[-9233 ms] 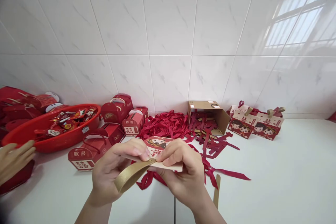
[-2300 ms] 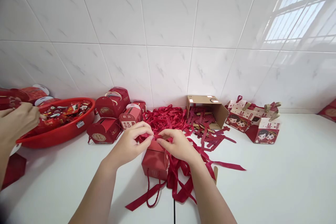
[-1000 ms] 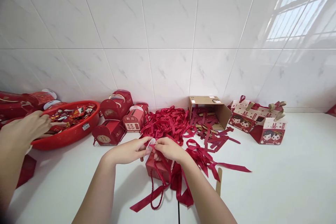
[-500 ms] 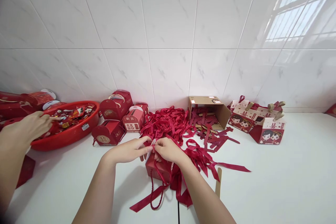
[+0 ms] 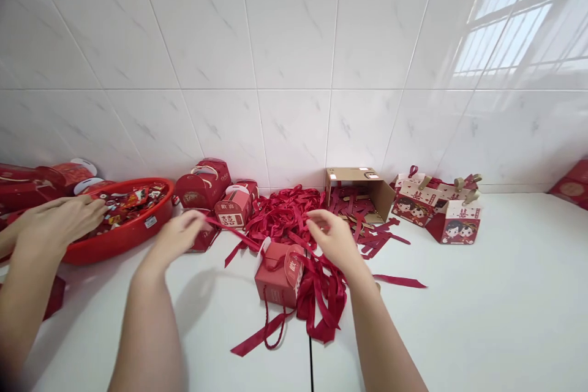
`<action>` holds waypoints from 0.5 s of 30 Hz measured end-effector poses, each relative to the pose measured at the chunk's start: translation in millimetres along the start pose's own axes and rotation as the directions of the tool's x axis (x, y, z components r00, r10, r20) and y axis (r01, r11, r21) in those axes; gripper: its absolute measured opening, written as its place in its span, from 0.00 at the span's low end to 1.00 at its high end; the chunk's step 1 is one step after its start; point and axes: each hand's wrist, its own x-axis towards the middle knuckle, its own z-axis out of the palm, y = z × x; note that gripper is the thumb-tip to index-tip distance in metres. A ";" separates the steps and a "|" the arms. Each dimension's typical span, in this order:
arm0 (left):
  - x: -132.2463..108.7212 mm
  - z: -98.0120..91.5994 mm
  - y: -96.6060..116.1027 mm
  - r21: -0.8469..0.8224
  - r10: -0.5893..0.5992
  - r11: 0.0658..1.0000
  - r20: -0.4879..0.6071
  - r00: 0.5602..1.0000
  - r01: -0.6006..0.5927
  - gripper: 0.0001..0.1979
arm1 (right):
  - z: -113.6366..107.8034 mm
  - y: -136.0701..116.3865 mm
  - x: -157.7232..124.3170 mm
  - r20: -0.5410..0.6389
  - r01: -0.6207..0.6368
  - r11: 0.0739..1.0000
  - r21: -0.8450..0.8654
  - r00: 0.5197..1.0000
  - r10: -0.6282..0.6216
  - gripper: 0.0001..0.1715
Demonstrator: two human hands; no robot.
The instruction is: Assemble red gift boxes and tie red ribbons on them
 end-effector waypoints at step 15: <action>-45.3 134.4 15.3 -0.332 0.336 0.899 0.101 0.936 -0.287 0.08 | 29.0 40.8 -35.8 0.275 -0.074 0.949 -0.306 0.947 0.163 0.25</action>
